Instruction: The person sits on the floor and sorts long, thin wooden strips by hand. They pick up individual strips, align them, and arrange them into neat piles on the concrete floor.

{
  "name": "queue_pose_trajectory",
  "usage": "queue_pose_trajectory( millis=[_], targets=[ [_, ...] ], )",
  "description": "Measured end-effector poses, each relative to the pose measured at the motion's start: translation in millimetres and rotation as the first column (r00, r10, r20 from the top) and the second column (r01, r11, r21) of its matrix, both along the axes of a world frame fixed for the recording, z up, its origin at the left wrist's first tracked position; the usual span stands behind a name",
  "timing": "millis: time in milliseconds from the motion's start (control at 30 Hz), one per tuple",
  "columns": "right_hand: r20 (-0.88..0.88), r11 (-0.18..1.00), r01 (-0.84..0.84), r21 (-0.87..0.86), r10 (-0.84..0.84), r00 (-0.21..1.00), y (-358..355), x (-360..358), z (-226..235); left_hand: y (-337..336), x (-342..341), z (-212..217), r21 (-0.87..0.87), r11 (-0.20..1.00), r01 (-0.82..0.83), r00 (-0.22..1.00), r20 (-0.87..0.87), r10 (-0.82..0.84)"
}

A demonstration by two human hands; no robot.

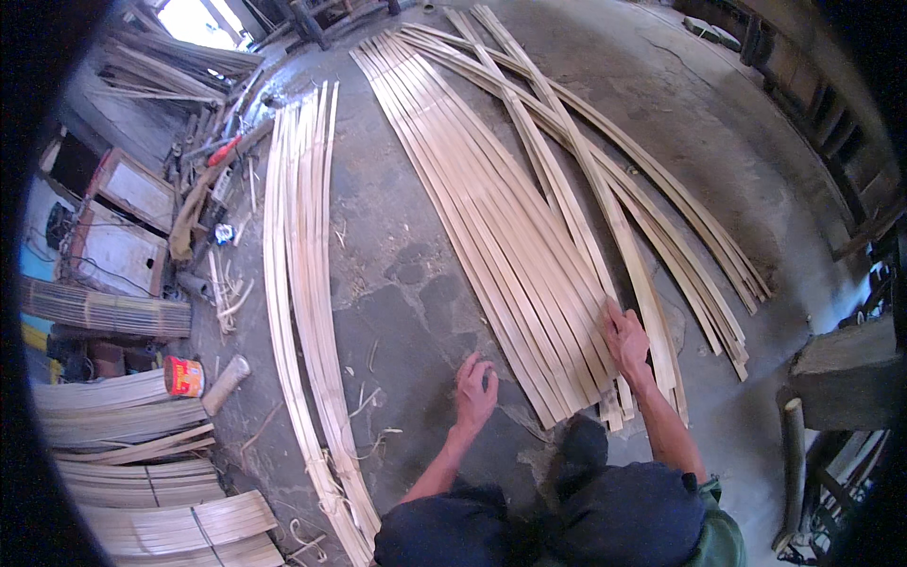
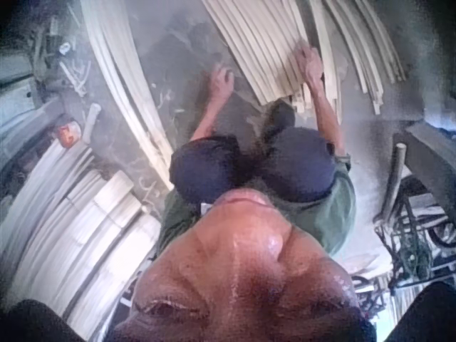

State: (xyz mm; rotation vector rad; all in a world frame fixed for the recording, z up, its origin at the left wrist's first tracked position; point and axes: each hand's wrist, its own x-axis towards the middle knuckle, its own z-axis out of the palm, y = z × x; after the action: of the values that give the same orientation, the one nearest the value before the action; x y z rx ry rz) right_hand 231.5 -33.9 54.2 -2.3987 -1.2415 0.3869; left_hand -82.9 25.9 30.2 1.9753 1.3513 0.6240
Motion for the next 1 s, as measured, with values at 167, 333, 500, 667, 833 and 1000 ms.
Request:
queue_pose_trajectory(
  millis=[167,333,500,667,833,1000],
  targets=[
    [-0.046,0.999,-0.021,0.034,0.023,0.999,-2,2,-13,-15,15,13,-0.007,0.996,0.093,0.995,-0.038,-0.093],
    [-0.100,0.995,-0.010,0.098,0.019,0.995,-5,8,-1,-52,36,41,-0.122,0.950,0.287,0.958,0.041,-0.284],
    [-0.121,0.997,-0.026,0.072,0.035,0.992,-12,16,-3,-60,52,78,-0.122,0.925,0.361,0.933,0.055,-0.357],
    [-0.127,0.998,-0.058,0.033,0.062,0.990,-11,19,-16,-60,76,107,-0.152,0.892,0.427,0.902,0.147,-0.406],
    [-0.086,0.998,-0.050,0.037,0.053,0.995,-7,14,-3,-46,97,115,-0.110,0.835,0.539,0.836,0.193,-0.514],
    [-0.167,0.994,0.002,0.106,0.016,0.986,-11,13,10,-33,103,101,-0.310,0.764,0.566,0.824,0.187,-0.535]
  ],
)
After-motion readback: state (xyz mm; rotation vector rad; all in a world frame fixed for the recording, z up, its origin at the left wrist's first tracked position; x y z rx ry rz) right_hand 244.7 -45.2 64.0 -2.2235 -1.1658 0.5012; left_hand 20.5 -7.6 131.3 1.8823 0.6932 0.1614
